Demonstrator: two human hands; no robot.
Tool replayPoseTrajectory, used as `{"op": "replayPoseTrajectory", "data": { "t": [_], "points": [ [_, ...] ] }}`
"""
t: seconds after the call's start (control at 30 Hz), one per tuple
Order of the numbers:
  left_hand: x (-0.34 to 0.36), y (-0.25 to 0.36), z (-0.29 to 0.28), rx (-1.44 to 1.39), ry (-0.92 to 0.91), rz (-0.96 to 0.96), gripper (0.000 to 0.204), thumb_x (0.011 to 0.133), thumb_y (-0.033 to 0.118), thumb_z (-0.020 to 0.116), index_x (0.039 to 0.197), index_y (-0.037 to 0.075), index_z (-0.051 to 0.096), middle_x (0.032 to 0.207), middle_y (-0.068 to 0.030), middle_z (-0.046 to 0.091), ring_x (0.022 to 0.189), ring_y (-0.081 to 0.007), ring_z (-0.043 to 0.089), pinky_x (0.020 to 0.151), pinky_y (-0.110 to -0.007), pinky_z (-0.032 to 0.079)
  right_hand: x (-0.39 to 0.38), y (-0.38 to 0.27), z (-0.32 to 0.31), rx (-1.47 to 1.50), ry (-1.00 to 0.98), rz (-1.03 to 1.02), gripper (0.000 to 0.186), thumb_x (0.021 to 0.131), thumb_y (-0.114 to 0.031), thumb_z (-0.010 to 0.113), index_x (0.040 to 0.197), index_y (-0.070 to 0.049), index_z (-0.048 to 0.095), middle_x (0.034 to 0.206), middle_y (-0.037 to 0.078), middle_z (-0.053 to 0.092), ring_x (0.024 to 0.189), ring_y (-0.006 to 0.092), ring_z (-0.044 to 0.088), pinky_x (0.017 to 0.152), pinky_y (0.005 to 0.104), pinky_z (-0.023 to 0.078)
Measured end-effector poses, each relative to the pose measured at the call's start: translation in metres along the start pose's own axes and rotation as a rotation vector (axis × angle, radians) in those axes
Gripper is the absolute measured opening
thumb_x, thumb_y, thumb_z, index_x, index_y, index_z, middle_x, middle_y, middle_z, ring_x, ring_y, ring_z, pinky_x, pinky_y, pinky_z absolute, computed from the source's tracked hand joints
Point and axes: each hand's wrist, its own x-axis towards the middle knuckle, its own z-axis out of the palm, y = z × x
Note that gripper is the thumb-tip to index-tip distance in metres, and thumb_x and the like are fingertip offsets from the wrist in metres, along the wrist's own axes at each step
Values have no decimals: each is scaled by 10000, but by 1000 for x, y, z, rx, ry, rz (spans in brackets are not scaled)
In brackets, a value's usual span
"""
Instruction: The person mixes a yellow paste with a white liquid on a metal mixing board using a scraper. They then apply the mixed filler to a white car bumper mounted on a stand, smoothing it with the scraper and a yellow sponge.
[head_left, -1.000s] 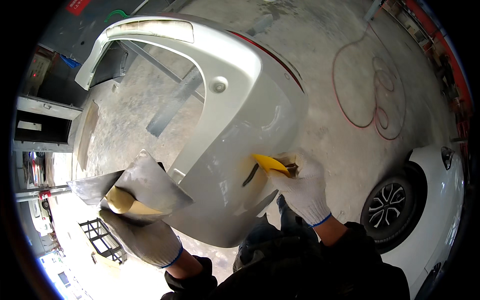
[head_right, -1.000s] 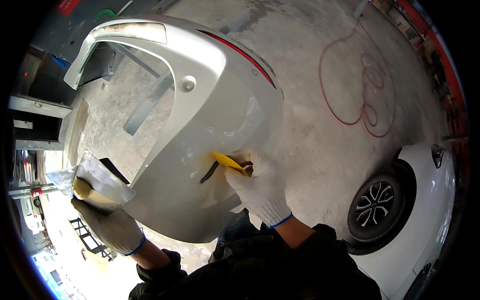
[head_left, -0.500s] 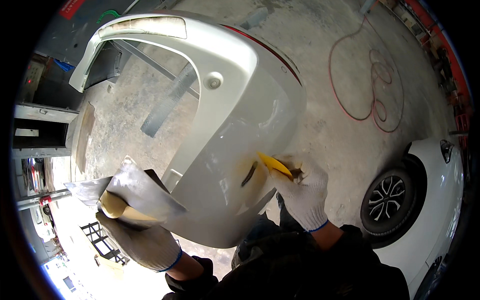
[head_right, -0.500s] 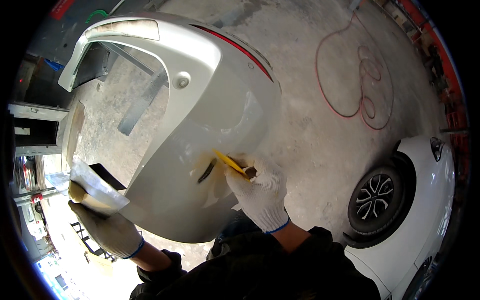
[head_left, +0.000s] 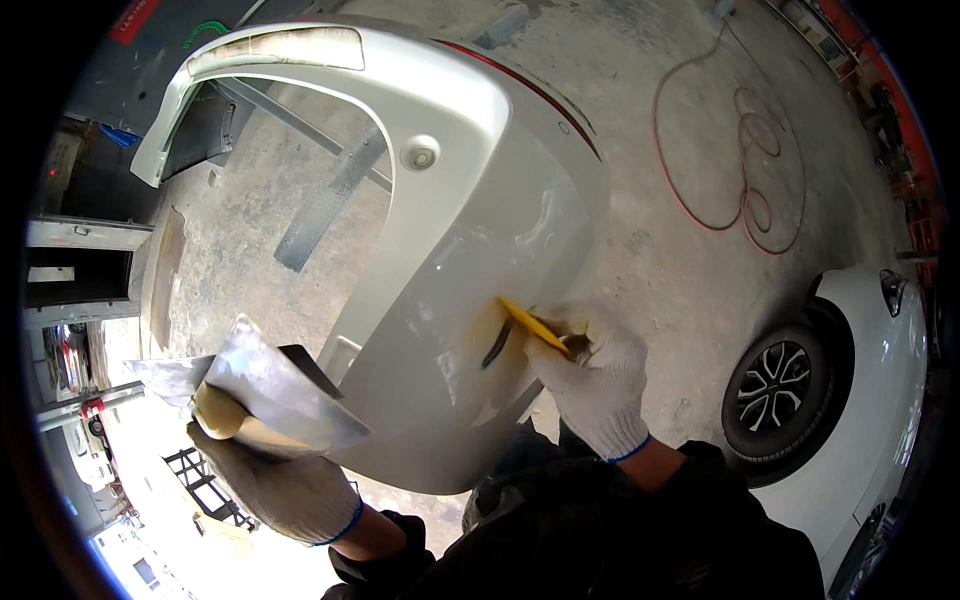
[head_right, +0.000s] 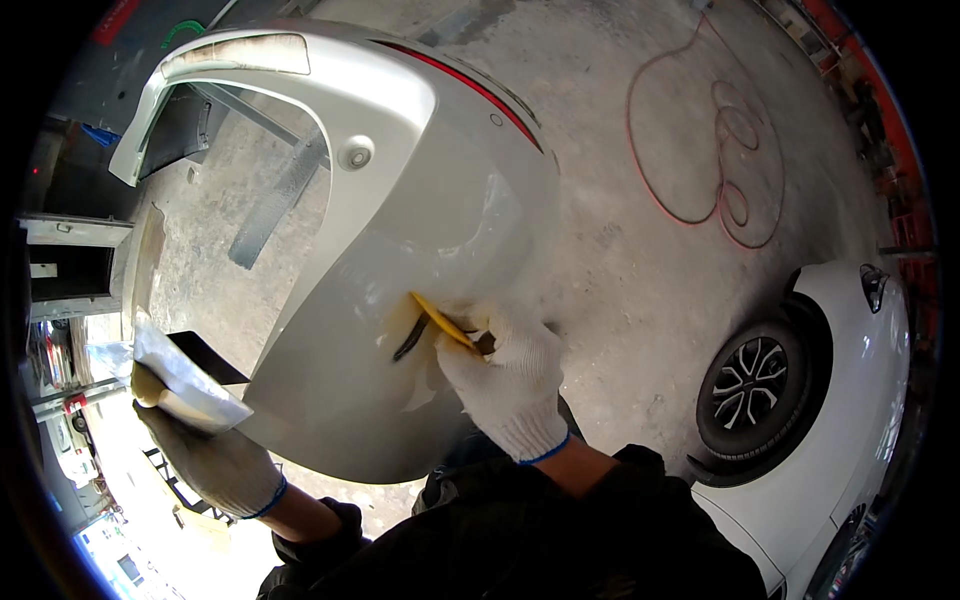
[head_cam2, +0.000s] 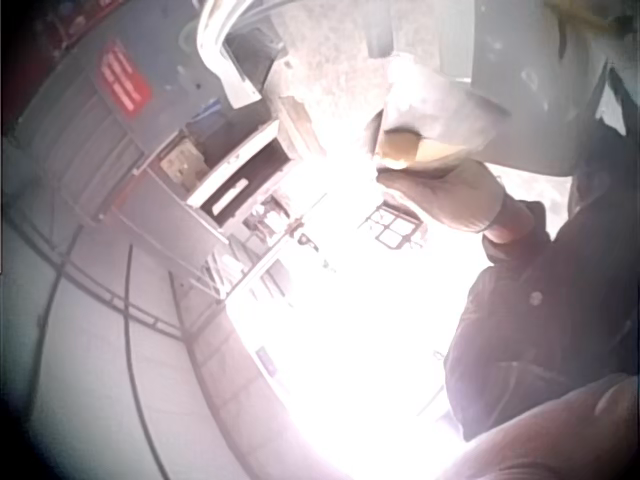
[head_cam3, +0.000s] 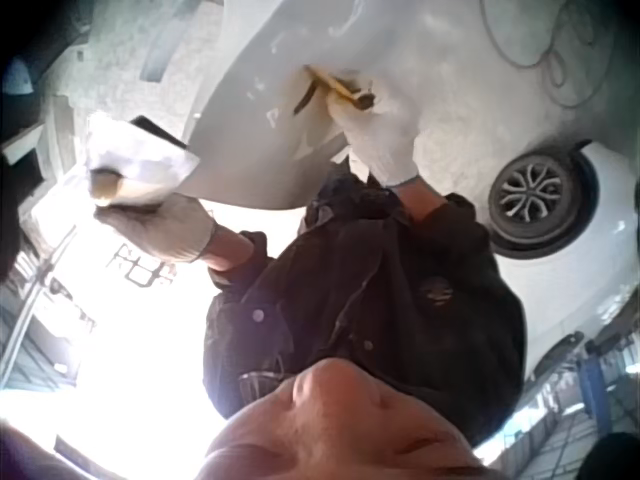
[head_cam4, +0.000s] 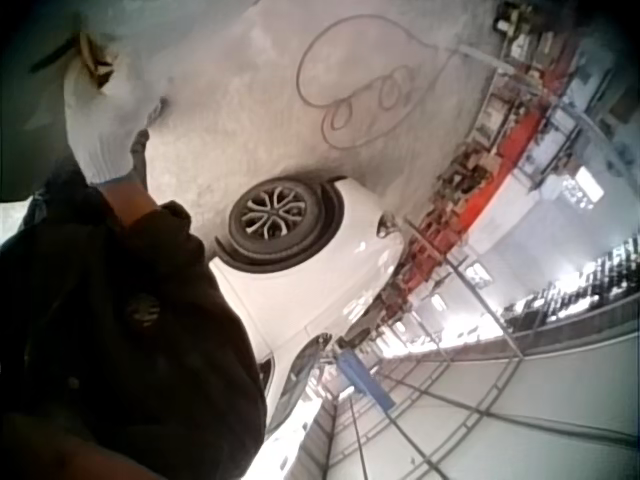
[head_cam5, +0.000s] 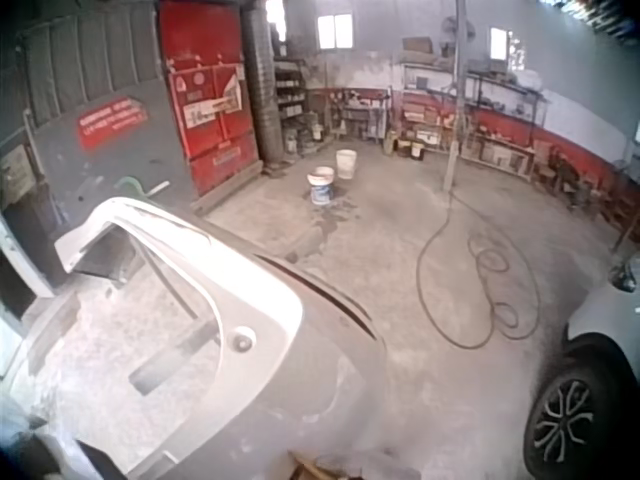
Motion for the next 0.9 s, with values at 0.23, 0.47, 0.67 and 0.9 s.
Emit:
{"op": "replayPoseTrajectory", "data": {
  "t": [0.23, 0.47, 0.67, 0.9],
  "points": [
    [-1, -8, 5, -83, -59, -134, 1071, 675, 637, 760, 1453, -11, 412, 1392, -241, 527, 1275, -347, 549, 1028, -444, 482, -16, -29, 6, -61, -68, -223, 221, 770, 55, 751, 967, 3, 666, 946, 121, 710, 769, 153, 663, 642, 240, 529],
    [1, -4, 4, -140, -12, -126, 922, 735, 535, 742, 1433, 9, 450, 1321, -203, 585, 1189, -295, 608, 992, -407, 501, -26, -36, -1, 46, -61, -178, 239, 748, 36, 761, 970, -9, 685, 963, 114, 719, 801, 211, 682, 691, 293, 547],
    [1, -10, 3, -252, -25, -180, 762, 775, 412, 780, 1369, 33, 491, 1233, -183, 607, 1147, -249, 611, 981, -372, 514, 1, -18, -17, -46, -26, 48, 186, 810, -34, 742, 988, -4, 698, 935, 107, 717, 737, 148, 670, 660, 258, 537],
    [-1, -11, 11, -127, 68, -4, 764, 827, 528, 619, 1409, 49, 492, 1247, -189, 634, 1092, -242, 659, 887, -368, 556, 1, -4, 4, -28, 29, -89, 202, 789, -28, 746, 986, -11, 703, 953, 104, 717, 713, 156, 672, 629, 260, 539]
  ]
}}
